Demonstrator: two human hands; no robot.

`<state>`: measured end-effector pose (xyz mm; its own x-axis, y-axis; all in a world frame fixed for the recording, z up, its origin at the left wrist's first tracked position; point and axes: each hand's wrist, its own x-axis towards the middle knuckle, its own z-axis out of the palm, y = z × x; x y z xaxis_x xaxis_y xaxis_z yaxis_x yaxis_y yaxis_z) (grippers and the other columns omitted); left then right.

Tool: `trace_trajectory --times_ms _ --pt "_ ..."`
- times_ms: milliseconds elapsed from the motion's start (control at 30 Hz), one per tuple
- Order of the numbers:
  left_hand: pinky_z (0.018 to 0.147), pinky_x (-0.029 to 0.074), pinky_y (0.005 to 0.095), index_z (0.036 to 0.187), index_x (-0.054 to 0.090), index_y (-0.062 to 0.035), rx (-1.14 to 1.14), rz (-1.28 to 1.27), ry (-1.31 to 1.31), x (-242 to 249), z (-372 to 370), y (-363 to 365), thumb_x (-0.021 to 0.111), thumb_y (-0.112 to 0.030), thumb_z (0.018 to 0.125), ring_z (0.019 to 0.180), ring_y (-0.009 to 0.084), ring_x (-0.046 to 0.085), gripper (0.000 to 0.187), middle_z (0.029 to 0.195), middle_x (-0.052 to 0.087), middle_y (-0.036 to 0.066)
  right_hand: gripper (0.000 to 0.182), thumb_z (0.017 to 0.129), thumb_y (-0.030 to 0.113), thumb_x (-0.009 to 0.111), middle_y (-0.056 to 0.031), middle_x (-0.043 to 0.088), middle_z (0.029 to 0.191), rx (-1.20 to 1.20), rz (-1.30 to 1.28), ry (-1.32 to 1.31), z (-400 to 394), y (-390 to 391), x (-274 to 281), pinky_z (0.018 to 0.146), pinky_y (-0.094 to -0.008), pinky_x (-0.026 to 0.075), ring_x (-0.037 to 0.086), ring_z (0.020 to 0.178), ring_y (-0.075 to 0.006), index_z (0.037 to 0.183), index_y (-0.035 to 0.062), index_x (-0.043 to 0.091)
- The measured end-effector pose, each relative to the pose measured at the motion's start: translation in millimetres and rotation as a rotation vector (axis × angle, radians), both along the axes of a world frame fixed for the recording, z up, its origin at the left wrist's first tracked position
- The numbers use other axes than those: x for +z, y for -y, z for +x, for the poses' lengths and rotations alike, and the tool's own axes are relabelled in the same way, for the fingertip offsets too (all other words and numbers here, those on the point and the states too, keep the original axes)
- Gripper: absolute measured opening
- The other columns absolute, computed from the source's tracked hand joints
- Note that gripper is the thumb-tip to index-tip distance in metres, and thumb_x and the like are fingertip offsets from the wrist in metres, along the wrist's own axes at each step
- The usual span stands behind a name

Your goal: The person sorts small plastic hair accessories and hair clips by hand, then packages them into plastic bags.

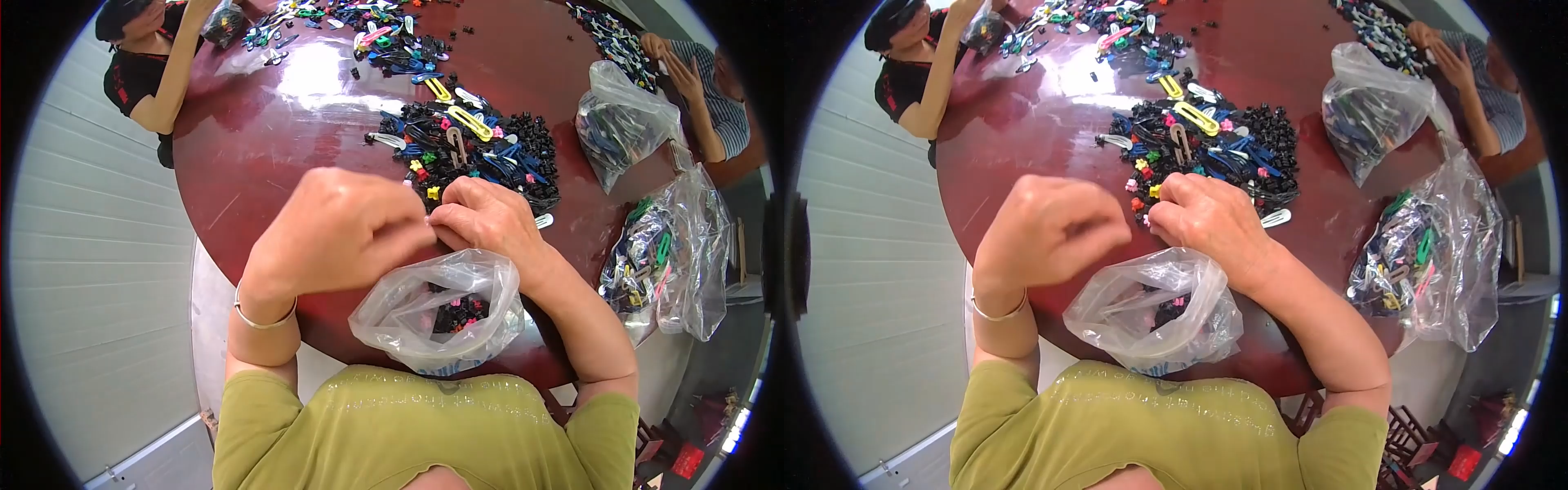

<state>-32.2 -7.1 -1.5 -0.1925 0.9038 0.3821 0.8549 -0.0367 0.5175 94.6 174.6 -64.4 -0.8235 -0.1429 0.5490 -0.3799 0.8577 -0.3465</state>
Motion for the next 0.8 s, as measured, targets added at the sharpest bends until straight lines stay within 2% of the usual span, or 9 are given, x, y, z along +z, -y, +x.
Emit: trace_trajectory --times_ms 100,233,333,367,467,567,633,700,800 --pt "0.06 0.051 0.0408 0.08 0.068 -0.0057 0.189 -0.188 -0.188 -12.8 -10.9 -3.2 0.071 -0.014 0.08 0.066 0.0329 0.064 0.009 0.071 0.066 0.012 0.018 0.07 0.007 0.08 -0.0056 0.059 0.083 -0.002 -0.003 0.005 0.0 1.5 -1.7 0.06 -0.0352 0.051 0.062 0.072 -0.024 0.08 0.0081 0.065" --pt "0.065 0.051 0.0439 0.083 0.067 -0.0059 0.102 -0.304 -0.152 -21.1 -4.5 -7.5 0.071 -0.015 0.08 0.075 0.0351 0.065 0.01 0.076 0.067 0.012 0.016 0.071 0.005 0.08 -0.0067 0.061 0.085 -0.007 -0.061 -0.023 -0.4 -2.1 -3.0 0.06 -0.0342 0.051 0.062 0.071 -0.0236 0.079 0.0067 0.065" --pt "0.067 0.051 0.0446 0.086 0.066 -0.0058 0.092 -0.337 -0.132 -24.7 3.8 -10.9 0.073 -0.015 0.078 0.08 0.0344 0.066 0.014 0.081 0.068 0.011 0.012 0.076 0.011 0.075 -0.0081 0.061 0.083 -0.072 -0.291 0.083 4.7 -8.9 7.6 0.061 -0.0385 0.051 0.061 0.069 -0.0266 0.077 0.0064 0.065" --pt "0.068 0.051 0.0448 0.087 0.065 -0.0058 0.091 -0.349 -0.127 -26.9 6.1 -11.8 0.073 -0.014 0.078 0.08 0.0342 0.066 0.014 0.081 0.068 0.011 0.011 0.078 0.007 0.077 -0.0054 0.062 0.081 -0.076 -0.405 0.089 5.0 -12.8 11.6 0.055 -0.0321 0.047 0.058 0.062 -0.0183 0.077 0.0048 0.066" --pt "0.069 0.051 0.0446 0.085 0.064 -0.0048 0.116 -0.404 -0.15 -29.0 7.5 -17.2 0.074 -0.014 0.077 0.082 0.034 0.067 0.016 0.082 0.068 0.012 0.013 0.079 0.001 0.078 0.0022 0.06 0.081 -0.053 -0.81 0.234 17.2 -18.4 42.7 0.055 -0.0198 0.036 0.047 0.063 -0.0022 0.075 0.0039 0.066" --pt "0.068 0.052 0.0444 0.084 0.064 -0.0043 0.108 -0.404 -0.154 -28.6 7.1 -17.6 0.074 -0.014 0.076 0.08 0.0344 0.067 0.016 0.081 0.068 0.013 0.013 0.078 0.001 0.079 0.0009 0.062 0.082 0.201 -0.911 0.278 28.3 -15.7 69.4 0.056 -0.0215 0.036 0.048 0.063 -0.0036 0.074 0.0046 0.067" --pt "0.068 0.052 0.0439 0.084 0.064 -0.0041 0.09 -0.399 -0.138 -27.0 5.8 -17.4 0.074 -0.013 0.076 0.079 0.0345 0.067 0.015 0.08 0.068 0.013 0.01 0.075 0.002 0.08 -0.0002 0.063 0.083 0.346 -0.862 0.41 33.9 -14.2 79.2 0.059 -0.022 0.039 0.051 0.068 -0.0052 0.076 0.0061 0.07" --pt "0.068 0.053 0.043 0.085 0.065 -0.0039 0.076 -0.406 -0.105 -21.2 5.1 -16.0 0.073 -0.013 0.077 0.078 0.0343 0.067 0.015 0.079 0.069 0.013 0.009 0.075 0.003 0.079 -0.0004 0.064 0.083 0.352 -0.81 0.398 32.2 -16.1 74.4 0.059 -0.0224 0.04 0.052 0.067 -0.0059 0.079 0.0055 0.071" --pt "0.063 0.053 0.0399 0.087 0.066 -0.0033 0.078 -0.26 -0.066 -19.7 -2.7 -10.2 0.073 -0.01 0.077 0.071 0.0317 0.069 0.014 0.076 0.069 0.013 0.008 0.077 0.006 0.078 -0.0008 0.063 0.081 0.0 -0.654 0.336 20.3 -17.8 55.0 0.057 -0.0228 0.041 0.053 0.065 -0.0056 0.08 0.0026 0.07"
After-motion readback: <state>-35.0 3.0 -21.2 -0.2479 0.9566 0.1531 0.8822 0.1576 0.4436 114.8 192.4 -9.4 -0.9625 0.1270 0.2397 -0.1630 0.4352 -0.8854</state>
